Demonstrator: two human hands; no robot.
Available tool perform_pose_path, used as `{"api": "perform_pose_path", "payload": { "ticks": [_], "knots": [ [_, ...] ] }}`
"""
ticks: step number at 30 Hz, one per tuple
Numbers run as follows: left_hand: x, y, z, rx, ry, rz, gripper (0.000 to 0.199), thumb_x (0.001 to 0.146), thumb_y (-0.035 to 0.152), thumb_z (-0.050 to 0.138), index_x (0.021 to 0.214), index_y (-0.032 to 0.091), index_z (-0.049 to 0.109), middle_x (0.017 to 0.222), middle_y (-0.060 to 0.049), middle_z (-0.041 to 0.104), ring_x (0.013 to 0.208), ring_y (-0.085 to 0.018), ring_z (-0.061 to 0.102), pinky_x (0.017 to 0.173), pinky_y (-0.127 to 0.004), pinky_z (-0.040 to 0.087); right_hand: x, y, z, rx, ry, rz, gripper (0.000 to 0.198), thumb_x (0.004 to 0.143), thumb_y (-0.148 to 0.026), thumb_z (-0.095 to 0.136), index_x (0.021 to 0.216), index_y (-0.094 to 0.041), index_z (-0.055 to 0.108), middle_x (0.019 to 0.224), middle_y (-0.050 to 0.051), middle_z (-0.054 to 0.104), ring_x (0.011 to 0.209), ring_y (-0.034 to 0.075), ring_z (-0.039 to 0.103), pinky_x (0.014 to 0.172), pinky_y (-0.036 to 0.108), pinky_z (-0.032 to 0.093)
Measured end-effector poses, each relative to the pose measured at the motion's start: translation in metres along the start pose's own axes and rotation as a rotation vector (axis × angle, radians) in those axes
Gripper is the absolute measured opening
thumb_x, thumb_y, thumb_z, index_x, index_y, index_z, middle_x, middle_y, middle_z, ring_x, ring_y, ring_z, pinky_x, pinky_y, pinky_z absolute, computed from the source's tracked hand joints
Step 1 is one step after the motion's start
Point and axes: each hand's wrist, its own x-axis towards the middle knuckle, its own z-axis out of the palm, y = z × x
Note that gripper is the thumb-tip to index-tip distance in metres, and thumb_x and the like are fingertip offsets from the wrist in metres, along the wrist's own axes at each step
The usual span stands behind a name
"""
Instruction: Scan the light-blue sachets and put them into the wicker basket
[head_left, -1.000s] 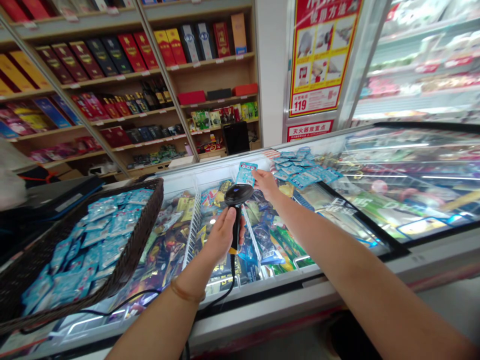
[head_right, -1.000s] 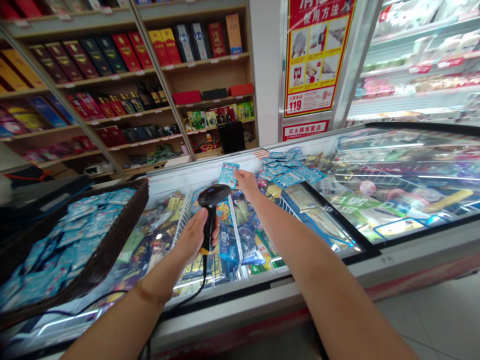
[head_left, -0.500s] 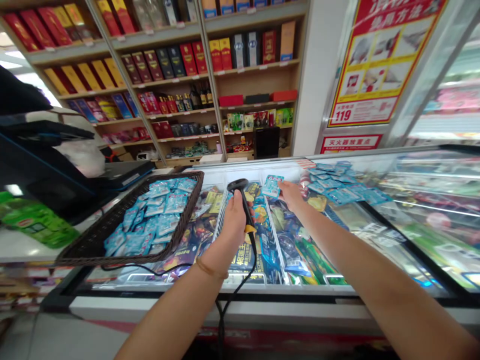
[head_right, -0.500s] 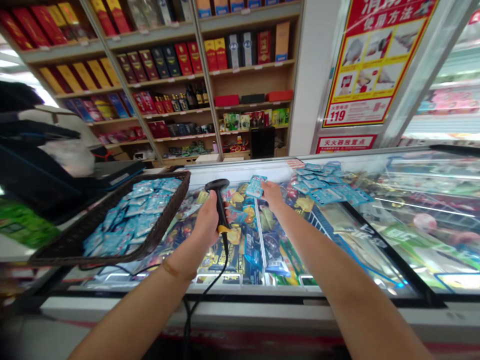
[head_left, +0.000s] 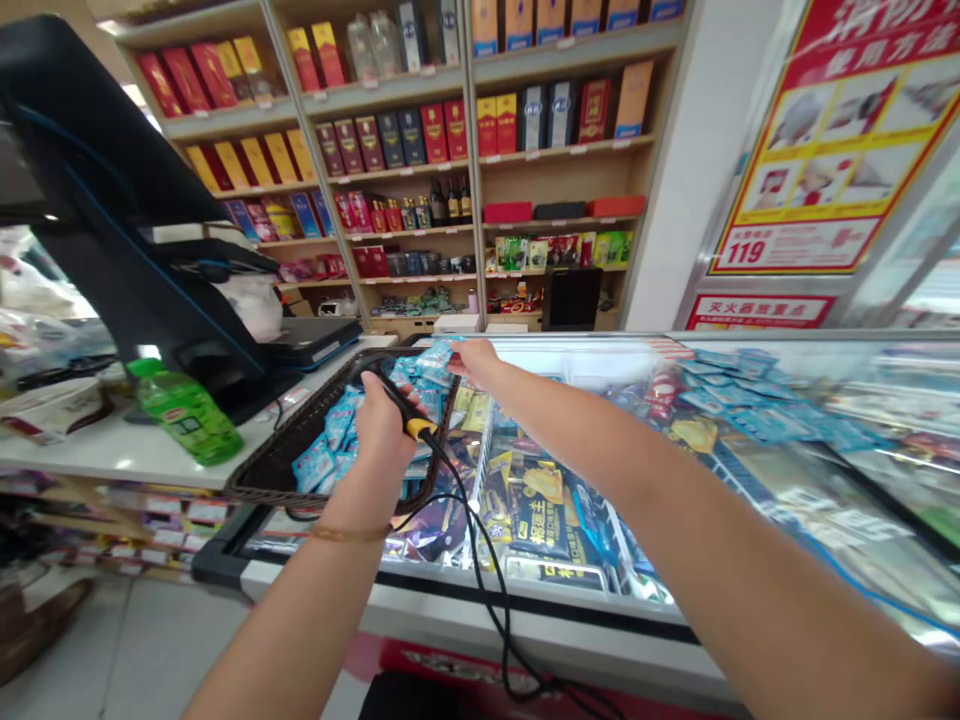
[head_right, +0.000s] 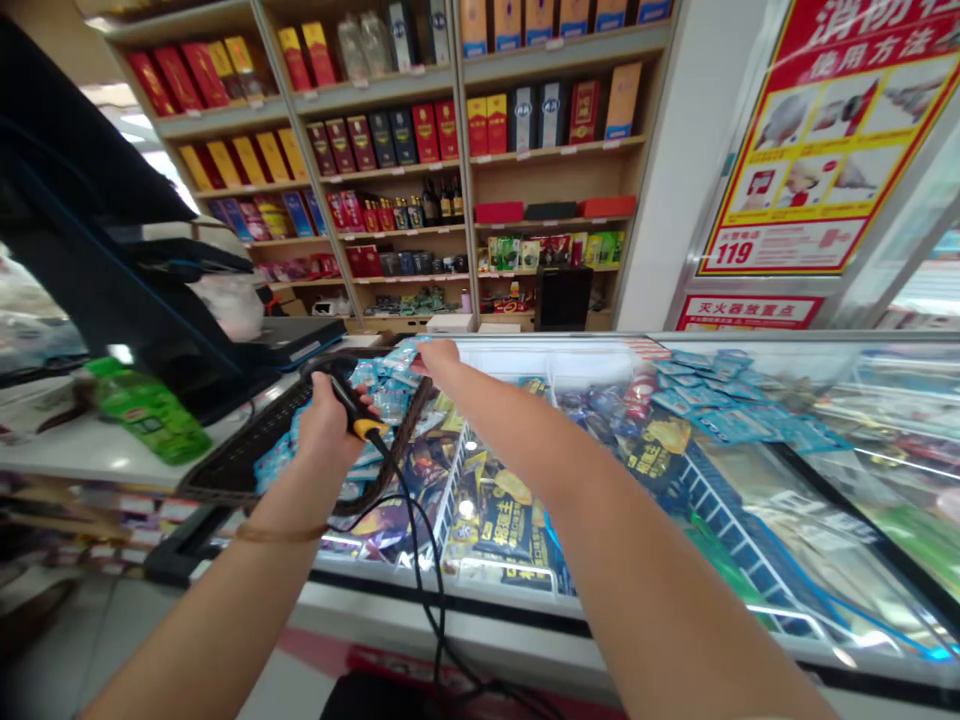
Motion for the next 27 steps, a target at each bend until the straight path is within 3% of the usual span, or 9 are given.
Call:
{"api": "perform_pose_path", "payload": {
  "ticks": [3,6,9,12,15,18,21,23,27],
  "knots": [
    [0.004,0.008,-0.01,0.035,0.085,-0.02,0.044,0.107,0.051,0.042,0.081,0.017,0.056,0.064,0.0,0.058,0.046,-0.009,0.052,0.045,-0.019,0.044,0.003,0.003,0.037,0.059,-0.141,0.063,0.013,0.096,-0.006,0.062,0.103,-0.016,0.063,0.071,-0.001,0.066,0.064,0.01,0.067,0.072,0.023,0.064],
    [0.006,0.011,-0.015,0.039,0.085,-0.024,0.045,0.108,0.05,0.04,0.08,0.018,0.055,0.065,0.0,0.058,0.047,-0.008,0.052,0.045,-0.018,0.044,0.001,0.006,0.053,0.111,-0.224,0.086,0.017,0.097,0.0,0.054,0.101,-0.016,0.06,0.076,0.001,0.066,0.068,0.009,0.069,0.075,0.019,0.062],
    [0.003,0.009,-0.016,0.032,0.072,-0.051,0.044,0.106,0.051,0.044,0.079,0.018,0.054,0.066,0.0,0.058,0.047,-0.008,0.052,0.044,-0.018,0.044,-0.002,0.009,0.047,0.157,-0.226,0.056,0.02,0.094,0.002,0.054,0.1,-0.016,0.06,0.082,0.002,0.068,0.072,0.009,0.07,0.084,0.022,0.061],
    [-0.007,0.001,-0.009,0.007,0.023,-0.095,0.045,0.106,0.052,0.045,0.079,0.018,0.054,0.065,0.001,0.057,0.046,-0.008,0.051,0.043,-0.018,0.044,-0.005,0.012,0.018,0.157,-0.191,-0.011,0.023,0.089,0.001,0.061,0.103,-0.017,0.062,0.09,0.003,0.073,0.081,0.011,0.072,0.094,0.027,0.06],
    [-0.025,-0.017,0.005,0.013,-0.056,-0.138,0.047,0.104,0.057,0.047,0.079,0.017,0.055,0.065,0.001,0.058,0.045,-0.007,0.05,0.041,-0.018,0.043,-0.008,0.014,-0.032,0.077,-0.154,-0.114,0.021,0.085,-0.003,0.068,0.1,-0.019,0.067,0.094,0.004,0.076,0.088,0.013,0.074,0.099,0.032,0.058],
    [-0.045,-0.047,0.024,0.049,-0.145,-0.173,0.047,0.1,0.06,0.054,0.081,0.017,0.057,0.066,0.001,0.06,0.044,-0.007,0.051,0.04,-0.018,0.043,-0.014,0.017,-0.1,-0.1,-0.029,-0.233,0.015,0.084,-0.009,0.07,0.094,-0.02,0.07,0.093,0.003,0.077,0.092,0.015,0.074,0.099,0.037,0.058],
    [-0.065,-0.085,0.047,0.09,-0.223,-0.252,0.047,0.099,0.061,0.054,0.081,0.017,0.057,0.063,0.001,0.058,0.044,-0.008,0.052,0.041,-0.019,0.043,-0.026,0.018,-0.183,-0.475,0.183,-0.396,0.018,0.085,-0.009,0.061,0.091,-0.02,0.074,0.1,0.004,0.078,0.102,0.019,0.073,0.104,0.041,0.054],
    [-0.077,-0.109,0.062,0.107,-0.255,-0.315,0.045,0.101,0.058,0.052,0.081,0.018,0.056,0.062,0.001,0.058,0.044,-0.009,0.054,0.043,-0.02,0.045,-0.04,0.016,-0.24,-0.807,0.272,-0.507,0.028,0.088,-0.009,0.054,0.1,-0.02,0.077,0.115,0.008,0.077,0.112,0.021,0.07,0.112,0.041,0.049],
    [-0.099,-0.149,0.085,0.139,-0.321,-0.402,0.043,0.105,0.054,0.046,0.083,0.018,0.056,0.061,0.001,0.058,0.044,-0.01,0.055,0.046,-0.021,0.047,-0.072,0.012,-0.335,-1.299,0.529,-0.428,0.037,0.093,-0.014,0.052,0.125,-0.015,0.071,0.137,0.016,0.068,0.13,0.026,0.062,0.118,0.04,0.043]
  ]
}}
